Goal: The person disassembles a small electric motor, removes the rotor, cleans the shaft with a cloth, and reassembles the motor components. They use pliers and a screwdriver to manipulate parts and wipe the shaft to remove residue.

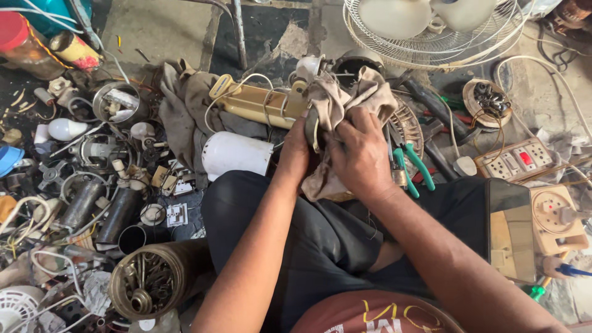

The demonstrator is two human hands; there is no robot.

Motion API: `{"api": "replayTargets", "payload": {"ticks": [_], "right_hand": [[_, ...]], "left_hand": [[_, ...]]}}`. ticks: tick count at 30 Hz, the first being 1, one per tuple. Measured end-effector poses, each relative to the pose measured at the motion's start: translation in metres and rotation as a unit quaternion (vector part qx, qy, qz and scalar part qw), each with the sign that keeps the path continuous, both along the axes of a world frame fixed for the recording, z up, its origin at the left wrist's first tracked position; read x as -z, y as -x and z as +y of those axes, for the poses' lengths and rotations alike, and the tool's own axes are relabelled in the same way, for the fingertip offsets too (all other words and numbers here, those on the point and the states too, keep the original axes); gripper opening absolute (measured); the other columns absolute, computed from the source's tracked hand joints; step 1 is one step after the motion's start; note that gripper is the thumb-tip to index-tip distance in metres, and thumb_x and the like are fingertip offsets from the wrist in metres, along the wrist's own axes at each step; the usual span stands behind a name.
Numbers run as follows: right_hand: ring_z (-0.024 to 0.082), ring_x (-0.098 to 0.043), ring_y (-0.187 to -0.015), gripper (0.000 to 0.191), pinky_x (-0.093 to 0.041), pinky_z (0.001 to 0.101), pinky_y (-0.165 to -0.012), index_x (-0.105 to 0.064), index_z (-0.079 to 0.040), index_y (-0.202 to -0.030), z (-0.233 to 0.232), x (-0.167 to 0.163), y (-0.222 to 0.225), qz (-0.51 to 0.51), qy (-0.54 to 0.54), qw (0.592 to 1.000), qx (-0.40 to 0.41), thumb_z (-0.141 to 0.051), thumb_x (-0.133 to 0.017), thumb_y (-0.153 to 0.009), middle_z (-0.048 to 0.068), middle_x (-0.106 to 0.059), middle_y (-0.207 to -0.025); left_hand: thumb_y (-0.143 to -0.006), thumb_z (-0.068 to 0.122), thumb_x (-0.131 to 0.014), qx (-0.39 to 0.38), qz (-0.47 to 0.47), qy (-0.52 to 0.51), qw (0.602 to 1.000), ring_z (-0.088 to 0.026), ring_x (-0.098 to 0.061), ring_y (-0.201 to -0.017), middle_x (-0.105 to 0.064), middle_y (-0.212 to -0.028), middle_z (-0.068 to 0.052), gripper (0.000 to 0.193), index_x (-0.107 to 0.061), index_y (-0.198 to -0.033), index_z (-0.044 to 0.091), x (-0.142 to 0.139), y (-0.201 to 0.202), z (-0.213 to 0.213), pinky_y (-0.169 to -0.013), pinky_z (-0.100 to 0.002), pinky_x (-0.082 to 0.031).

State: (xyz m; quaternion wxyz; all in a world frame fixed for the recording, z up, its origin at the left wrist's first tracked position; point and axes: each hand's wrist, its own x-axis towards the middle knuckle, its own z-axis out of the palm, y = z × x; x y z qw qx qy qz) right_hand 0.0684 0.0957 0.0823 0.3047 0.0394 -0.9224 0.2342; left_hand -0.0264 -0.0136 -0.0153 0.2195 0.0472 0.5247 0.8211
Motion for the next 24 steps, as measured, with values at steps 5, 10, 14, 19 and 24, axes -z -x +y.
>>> {"api": "replayTargets", "payload": {"ticks": [5,10,14,19,24], "right_hand": [[0.041,-0.058,-0.100,0.025,-0.049,0.0478,-0.089,-0.070,-0.002,-0.099,0.004,-0.007,-0.001,0.029,-0.007,0.994,-0.110,0.004,-0.065,-0.075,0.018,-0.061,-0.108],[0.036,-0.062,-0.093,0.013,-0.052,0.0466,-0.083,-0.070,-0.006,-0.090,0.011,-0.024,0.001,-0.081,-0.080,0.976,-0.185,-0.006,-0.069,-0.077,0.014,-0.062,-0.096],[0.036,-0.068,-0.075,0.039,-0.057,0.0452,-0.068,-0.075,-0.005,-0.103,0.044,-0.039,-0.022,-0.233,-0.176,0.956,0.008,-0.032,-0.074,-0.074,0.019,-0.070,-0.091],[0.034,-0.071,-0.086,0.031,-0.058,0.0458,-0.076,-0.076,-0.007,-0.097,0.093,-0.071,-0.053,-0.182,-0.137,0.944,0.238,-0.038,-0.074,-0.097,0.016,-0.073,-0.094],[0.031,-0.069,-0.082,0.034,-0.055,0.0409,-0.068,-0.068,-0.003,-0.113,0.067,-0.060,-0.046,-0.074,0.207,0.962,0.162,-0.023,-0.081,-0.089,0.017,-0.073,-0.096]], "left_hand": [[-0.105,0.045,-0.046,0.005,-0.025,-0.038,0.999,-0.016,-0.063,-0.098,-0.069,-0.110,-0.010,0.052,-0.067,-0.124,0.002,0.004,-0.006,0.000,-0.082,-0.031,-0.051],[-0.102,0.054,-0.045,0.010,-0.165,-0.147,0.975,-0.019,-0.065,-0.110,-0.067,-0.123,-0.008,0.059,-0.062,-0.133,0.007,0.003,0.001,-0.001,-0.091,-0.034,-0.054],[-0.099,0.059,-0.046,0.042,-0.192,-0.175,0.965,-0.022,-0.067,-0.112,-0.067,-0.126,-0.010,0.064,-0.059,-0.135,0.009,-0.007,0.002,-0.001,-0.095,-0.040,-0.057],[-0.098,0.066,-0.045,0.067,-0.233,-0.161,0.957,-0.024,-0.068,-0.100,-0.070,-0.119,-0.012,0.069,-0.061,-0.134,0.009,-0.022,0.003,-0.003,-0.084,-0.039,-0.053],[-0.098,0.069,-0.043,0.069,-0.178,-0.092,0.977,-0.018,-0.071,-0.073,-0.075,-0.099,-0.009,0.070,-0.063,-0.131,0.011,-0.026,-0.001,-0.005,-0.051,-0.031,-0.055]]}}
